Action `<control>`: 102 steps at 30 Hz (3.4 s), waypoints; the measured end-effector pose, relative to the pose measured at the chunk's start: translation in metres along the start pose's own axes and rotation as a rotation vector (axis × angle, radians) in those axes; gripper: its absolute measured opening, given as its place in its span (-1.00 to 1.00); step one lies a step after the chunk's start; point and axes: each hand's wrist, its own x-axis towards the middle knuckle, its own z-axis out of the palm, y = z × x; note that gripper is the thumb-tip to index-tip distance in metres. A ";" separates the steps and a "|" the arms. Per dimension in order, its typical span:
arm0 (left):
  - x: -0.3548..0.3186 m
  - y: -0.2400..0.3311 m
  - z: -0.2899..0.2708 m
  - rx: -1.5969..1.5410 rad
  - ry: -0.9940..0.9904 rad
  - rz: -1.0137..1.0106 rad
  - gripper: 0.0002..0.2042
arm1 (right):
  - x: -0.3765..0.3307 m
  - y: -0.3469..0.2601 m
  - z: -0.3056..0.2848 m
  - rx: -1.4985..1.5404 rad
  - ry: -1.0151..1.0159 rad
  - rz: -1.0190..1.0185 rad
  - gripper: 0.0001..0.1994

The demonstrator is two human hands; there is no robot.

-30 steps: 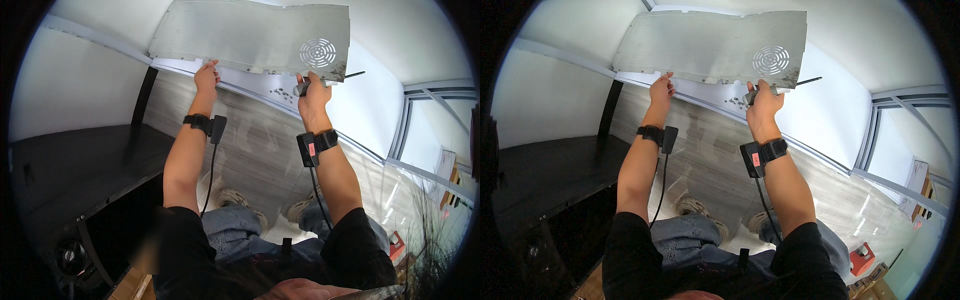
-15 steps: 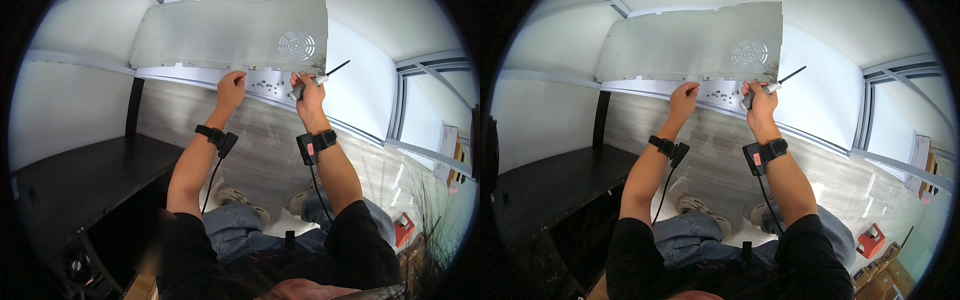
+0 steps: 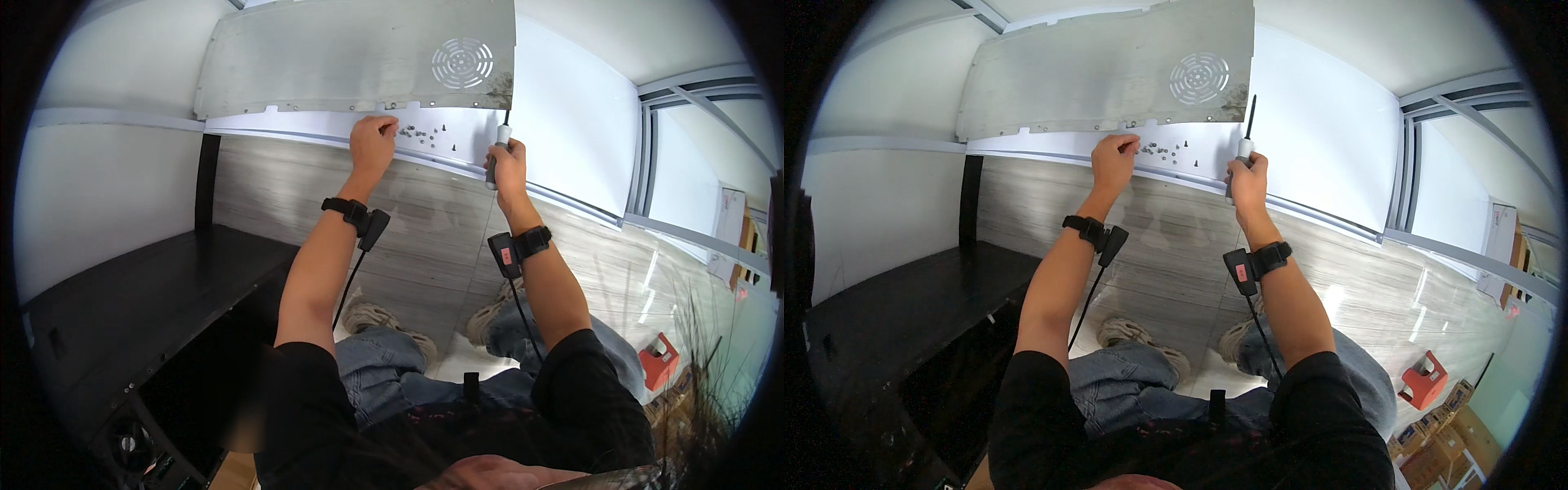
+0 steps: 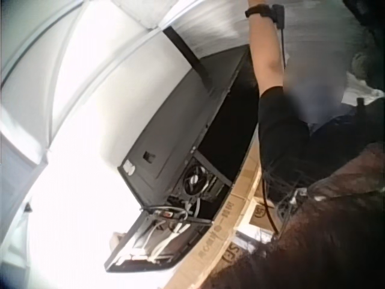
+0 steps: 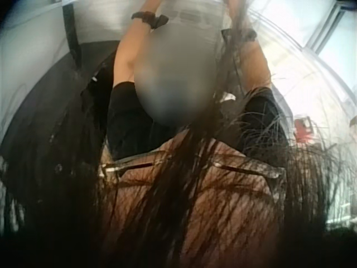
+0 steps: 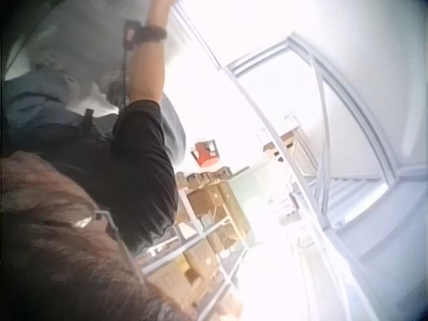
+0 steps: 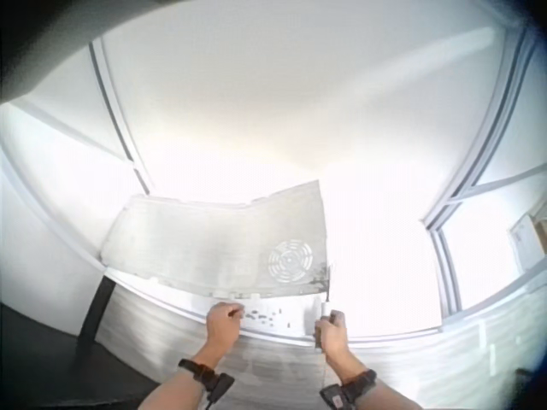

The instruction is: The person uses a screwdriver to remove multiple screws from the back panel of a computer tower. After unscrewing all fasteners, they detach the metal back cover and set it aside. The person then picks up a blue cloth and wipes the top surface of the computer case.

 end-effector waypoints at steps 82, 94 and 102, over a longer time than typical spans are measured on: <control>0.173 0.717 -0.401 0.474 -0.071 -0.360 -0.16 | -0.363 -0.678 -0.202 0.073 -0.379 -0.321 -0.75; 0.021 0.773 -0.438 -1.180 -0.374 -0.448 -0.26 | -0.355 -0.742 -0.129 0.202 -0.948 -0.208 -0.20; -0.085 0.750 -0.509 -1.276 -0.025 -0.469 -0.18 | -0.414 -0.649 -0.060 0.596 -1.373 0.579 -0.28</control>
